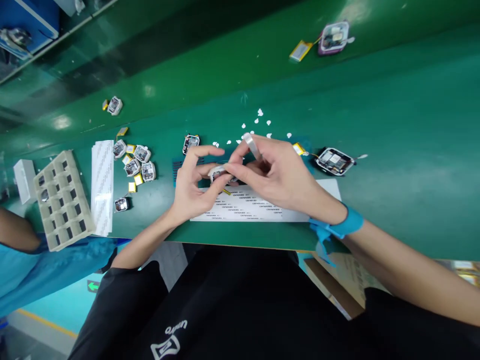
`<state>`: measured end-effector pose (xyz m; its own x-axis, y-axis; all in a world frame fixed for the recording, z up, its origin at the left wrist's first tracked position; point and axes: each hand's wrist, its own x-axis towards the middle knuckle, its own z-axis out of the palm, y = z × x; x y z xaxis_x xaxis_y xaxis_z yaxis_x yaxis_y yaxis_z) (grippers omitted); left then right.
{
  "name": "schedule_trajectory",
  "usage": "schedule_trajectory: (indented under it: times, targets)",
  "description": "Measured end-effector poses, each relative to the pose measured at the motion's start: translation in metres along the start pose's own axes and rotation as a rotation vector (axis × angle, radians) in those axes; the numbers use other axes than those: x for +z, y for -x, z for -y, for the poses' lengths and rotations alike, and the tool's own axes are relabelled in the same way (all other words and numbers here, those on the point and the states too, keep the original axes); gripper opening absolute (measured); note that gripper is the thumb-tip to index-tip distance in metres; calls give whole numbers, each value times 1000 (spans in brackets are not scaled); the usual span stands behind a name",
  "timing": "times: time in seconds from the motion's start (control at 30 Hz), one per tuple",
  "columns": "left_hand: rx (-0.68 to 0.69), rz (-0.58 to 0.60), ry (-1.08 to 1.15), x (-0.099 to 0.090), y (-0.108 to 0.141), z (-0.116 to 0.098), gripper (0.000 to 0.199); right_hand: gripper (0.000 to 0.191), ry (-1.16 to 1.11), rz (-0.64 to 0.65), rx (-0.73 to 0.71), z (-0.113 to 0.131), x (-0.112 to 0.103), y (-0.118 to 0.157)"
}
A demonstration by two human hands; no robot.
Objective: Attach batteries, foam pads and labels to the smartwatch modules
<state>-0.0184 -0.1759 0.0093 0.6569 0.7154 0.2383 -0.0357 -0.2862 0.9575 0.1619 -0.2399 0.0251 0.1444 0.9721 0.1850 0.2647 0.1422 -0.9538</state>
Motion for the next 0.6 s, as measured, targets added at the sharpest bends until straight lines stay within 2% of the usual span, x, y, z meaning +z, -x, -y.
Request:
schedule_trajectory:
  times: [0.07, 0.13, 0.23, 0.3, 0.33, 0.43, 0.5, 0.6]
  targets:
    - [19, 11, -50, -3, -3, 0, 24, 31, 32, -4, -11, 7, -6, -2]
    - [106, 91, -100, -5, -4, -1, 17, 38, 47, -65, -59, 16, -14, 0]
    - [314, 362, -188, -4, -1, -1, 15, 49, 87, -310, -134, 27, -29, 13]
    - [413, 492, -298, -1, 4, 2, 20, 55, 192, -467, -89, 28, -37, 30]
    - [433, 529, -370, 2, 6, 4, 23, 59, 236, -497, -22, 27, -40, 40]
    - [424, 613, -573, 8, 10, 10, 27, 64, 218, -379, 192, 17, -48, 70]
    - [417, 649, -655, 10, 10, 12, 27, 59, 213, -351, 234, 9, -50, 88]
    - [442, 661, -710, 10, 9, 11, 24, 45, 261, -415, 231, -1, -48, 106]
